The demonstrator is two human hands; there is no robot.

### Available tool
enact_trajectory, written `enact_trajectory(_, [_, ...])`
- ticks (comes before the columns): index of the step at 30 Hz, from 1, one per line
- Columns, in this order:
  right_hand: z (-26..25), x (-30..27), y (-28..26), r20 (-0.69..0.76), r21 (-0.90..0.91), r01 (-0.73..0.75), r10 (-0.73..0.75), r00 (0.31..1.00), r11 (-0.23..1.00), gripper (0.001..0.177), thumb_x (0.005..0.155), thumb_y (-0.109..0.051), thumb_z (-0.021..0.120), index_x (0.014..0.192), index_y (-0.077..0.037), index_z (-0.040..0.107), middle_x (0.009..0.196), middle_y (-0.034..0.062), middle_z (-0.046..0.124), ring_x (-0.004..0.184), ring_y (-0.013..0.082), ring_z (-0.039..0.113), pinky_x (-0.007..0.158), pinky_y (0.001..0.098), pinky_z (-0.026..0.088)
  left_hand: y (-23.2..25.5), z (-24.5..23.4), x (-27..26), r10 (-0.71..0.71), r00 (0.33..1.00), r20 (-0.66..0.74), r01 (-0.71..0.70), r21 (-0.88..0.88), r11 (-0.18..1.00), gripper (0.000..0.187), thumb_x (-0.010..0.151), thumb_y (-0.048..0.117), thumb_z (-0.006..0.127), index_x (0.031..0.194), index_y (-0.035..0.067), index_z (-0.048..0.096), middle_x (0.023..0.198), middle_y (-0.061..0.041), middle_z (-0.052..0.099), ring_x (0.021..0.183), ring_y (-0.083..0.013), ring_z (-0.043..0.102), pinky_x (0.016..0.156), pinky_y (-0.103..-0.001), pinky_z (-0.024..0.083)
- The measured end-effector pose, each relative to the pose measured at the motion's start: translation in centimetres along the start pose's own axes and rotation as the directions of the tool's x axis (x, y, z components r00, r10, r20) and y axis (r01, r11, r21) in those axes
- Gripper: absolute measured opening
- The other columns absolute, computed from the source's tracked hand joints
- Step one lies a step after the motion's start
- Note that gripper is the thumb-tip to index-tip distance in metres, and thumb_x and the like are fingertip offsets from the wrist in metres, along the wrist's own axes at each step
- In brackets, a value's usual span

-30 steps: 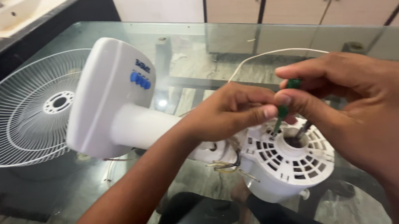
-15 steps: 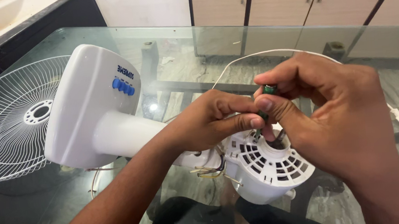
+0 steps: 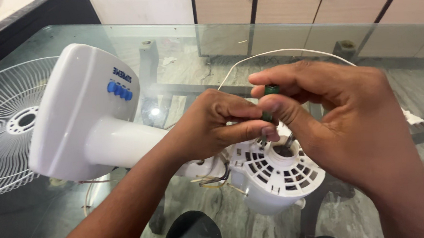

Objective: The person uses a screwdriver to tighten a screw on the motor housing of a disassembled table fan. They then reattach the fan head to the motor and adjust the internal wiring.

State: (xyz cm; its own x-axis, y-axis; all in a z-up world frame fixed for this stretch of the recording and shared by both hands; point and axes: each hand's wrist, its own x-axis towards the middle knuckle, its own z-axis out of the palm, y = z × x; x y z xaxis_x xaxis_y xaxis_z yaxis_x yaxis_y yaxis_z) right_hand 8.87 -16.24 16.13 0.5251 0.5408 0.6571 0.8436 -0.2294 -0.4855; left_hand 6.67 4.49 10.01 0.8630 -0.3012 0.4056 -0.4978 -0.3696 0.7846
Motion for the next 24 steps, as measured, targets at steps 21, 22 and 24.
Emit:
enact_trajectory(21, [-1.0, 0.1, 0.0, -0.013, -0.003, 0.078, -0.078, 0.997, 0.997, 0.028, 0.085, -0.015, 0.08, 0.111, -0.007, 0.075, 0.095, 0.0052, 0.076, 0.086, 0.0138, 0.075, 0.074, 0.0264, 0.059, -0.5, 0.0, 0.1, 0.015, 1.0, 0.005, -0.013, -0.217, 0.976, 0.027, 0.094, 0.029, 0.074, 0.108, 0.007, 0.079, 0.093, -0.003, 0.08, 0.087, -0.0112, 0.075, 0.076, -0.027, 0.062])
enact_trajectory(22, [-0.7, 0.0, 0.2, -0.046, 0.011, 0.016, -0.015, 0.999, 1.0, 0.028, 0.085, -0.015, 0.081, 0.112, -0.007, 0.076, 0.094, 0.0047, 0.076, 0.086, 0.0131, 0.076, 0.074, 0.026, 0.06, -0.6, 0.0, 0.1, 0.002, 1.0, -0.004, -0.003, -0.186, 0.982, 0.026, 0.094, 0.029, 0.074, 0.106, 0.007, 0.08, 0.091, -0.004, 0.081, 0.084, -0.0115, 0.075, 0.074, -0.027, 0.061])
enact_trajectory(24, [-0.5, -0.2, 0.2, -0.07, 0.022, -0.048, 0.05, 0.996, 0.999, 0.026, 0.086, -0.014, 0.082, 0.111, -0.008, 0.076, 0.092, 0.0036, 0.077, 0.085, 0.0116, 0.078, 0.075, 0.0252, 0.062, -0.7, 0.3, 0.2, -0.023, 0.999, -0.041, 0.017, -0.138, 0.99, 0.025, 0.091, 0.028, 0.077, 0.102, 0.005, 0.081, 0.088, -0.005, 0.08, 0.08, -0.0117, 0.074, 0.07, -0.028, 0.059])
